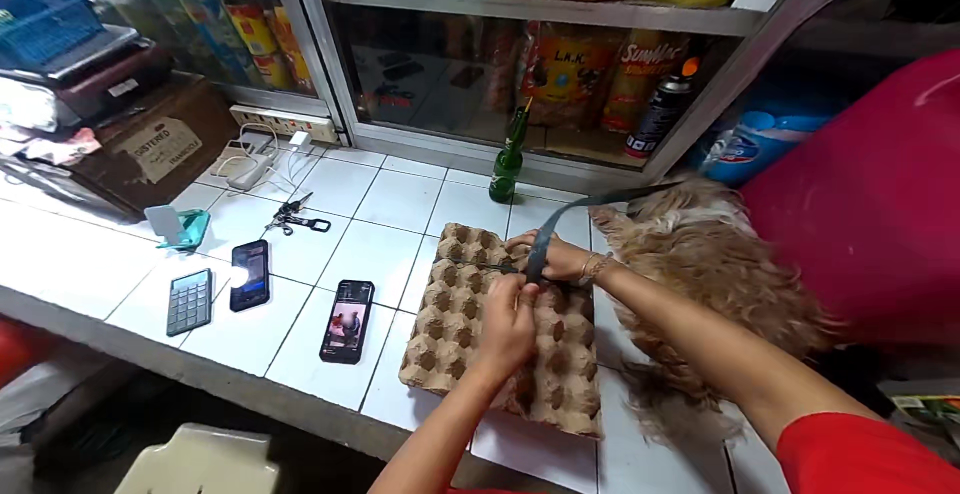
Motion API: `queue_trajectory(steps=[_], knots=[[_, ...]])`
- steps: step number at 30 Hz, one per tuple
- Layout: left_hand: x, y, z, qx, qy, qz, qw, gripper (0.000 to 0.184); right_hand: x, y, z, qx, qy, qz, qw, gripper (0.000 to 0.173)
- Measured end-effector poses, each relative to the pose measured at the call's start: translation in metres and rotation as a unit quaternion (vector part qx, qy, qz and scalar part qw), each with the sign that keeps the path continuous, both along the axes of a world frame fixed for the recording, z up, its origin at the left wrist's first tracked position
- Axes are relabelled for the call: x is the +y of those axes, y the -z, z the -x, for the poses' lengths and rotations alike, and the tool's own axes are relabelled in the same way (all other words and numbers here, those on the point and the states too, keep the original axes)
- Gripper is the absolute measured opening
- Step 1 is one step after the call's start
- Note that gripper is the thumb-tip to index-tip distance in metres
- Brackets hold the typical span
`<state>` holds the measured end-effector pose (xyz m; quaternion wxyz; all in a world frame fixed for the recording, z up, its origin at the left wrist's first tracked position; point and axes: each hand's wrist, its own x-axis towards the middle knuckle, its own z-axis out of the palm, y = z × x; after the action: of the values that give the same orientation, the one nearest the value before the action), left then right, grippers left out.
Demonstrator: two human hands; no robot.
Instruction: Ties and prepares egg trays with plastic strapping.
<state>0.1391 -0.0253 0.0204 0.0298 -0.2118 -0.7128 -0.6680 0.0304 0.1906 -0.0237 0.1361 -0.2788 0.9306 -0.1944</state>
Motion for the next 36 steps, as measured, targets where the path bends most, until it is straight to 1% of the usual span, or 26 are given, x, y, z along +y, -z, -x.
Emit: queue_trajectory(steps=[1, 3, 4, 5, 7, 8, 11, 14, 18, 20, 22, 27, 31, 33, 35, 36], knots=[[0.000, -0.006, 0.003, -0.022, 0.006, -0.037, 0.999, 0.027, 0.001, 0.001, 0.000, -0.035, 0.026, 0.050, 0.998, 0.023], [0.003, -0.016, 0.003, -0.028, 0.039, -0.074, 0.996, 0.027, -0.001, -0.002, 0.002, -0.130, 0.094, 0.092, 0.983, 0.027], [0.006, -0.019, -0.001, -0.026, 0.055, -0.062, 0.996, 0.028, 0.001, -0.001, 0.003, -0.160, 0.109, 0.099, 0.976, 0.033], [0.008, -0.021, -0.006, -0.026, 0.069, -0.038, 0.997, 0.029, 0.002, 0.002, 0.005, -0.174, 0.108, 0.107, 0.973, 0.031], [0.013, -0.017, -0.020, -0.029, 0.089, 0.004, 0.996, 0.028, 0.008, 0.008, 0.012, -0.160, 0.060, 0.105, 0.980, 0.020], [0.017, -0.011, -0.029, -0.024, 0.093, 0.012, 0.995, 0.027, 0.011, 0.010, 0.014, -0.137, 0.028, 0.097, 0.985, 0.019], [0.026, 0.004, -0.050, 0.009, 0.085, 0.018, 0.996, 0.023, 0.012, 0.006, 0.016, -0.090, -0.032, 0.060, 0.994, 0.020], [0.024, 0.004, -0.053, 0.021, 0.072, 0.018, 0.997, 0.021, 0.012, 0.014, 0.015, -0.069, -0.046, 0.031, 0.996, 0.026], [0.020, 0.006, -0.059, 0.047, 0.056, 0.015, 0.997, 0.019, 0.007, 0.018, 0.011, -0.059, -0.009, 0.032, 0.998, 0.031], [0.017, 0.008, -0.063, 0.056, 0.054, 0.019, 0.997, 0.018, 0.006, 0.022, 0.010, -0.031, 0.000, 0.032, 0.999, 0.032], [0.016, 0.011, -0.067, 0.066, 0.061, 0.030, 0.996, 0.017, 0.003, 0.023, 0.005, -0.005, -0.003, 0.000, 1.000, 0.034], [0.014, 0.012, -0.072, 0.084, 0.088, 0.053, 0.991, 0.016, -0.012, 0.013, 0.006, -0.035, 0.012, -0.104, 0.994, 0.040], [0.007, 0.014, -0.073, 0.108, 0.085, 0.043, 0.990, 0.014, -0.014, 0.015, 0.006, -0.022, 0.010, -0.118, 0.993, 0.035], [0.000, 0.015, -0.073, 0.126, 0.102, 0.024, 0.987, 0.011, -0.016, 0.013, 0.003, -0.028, 0.036, -0.120, 0.992, 0.036], [-0.008, 0.016, -0.073, 0.148, 0.154, 0.021, 0.977, 0.011, -0.017, 0.013, -0.002, -0.050, 0.091, -0.091, 0.990, 0.038], [-0.015, 0.016, -0.070, 0.153, 0.185, 0.022, 0.971, 0.014, -0.018, 0.013, -0.004, -0.060, 0.110, -0.077, 0.989, 0.040]])
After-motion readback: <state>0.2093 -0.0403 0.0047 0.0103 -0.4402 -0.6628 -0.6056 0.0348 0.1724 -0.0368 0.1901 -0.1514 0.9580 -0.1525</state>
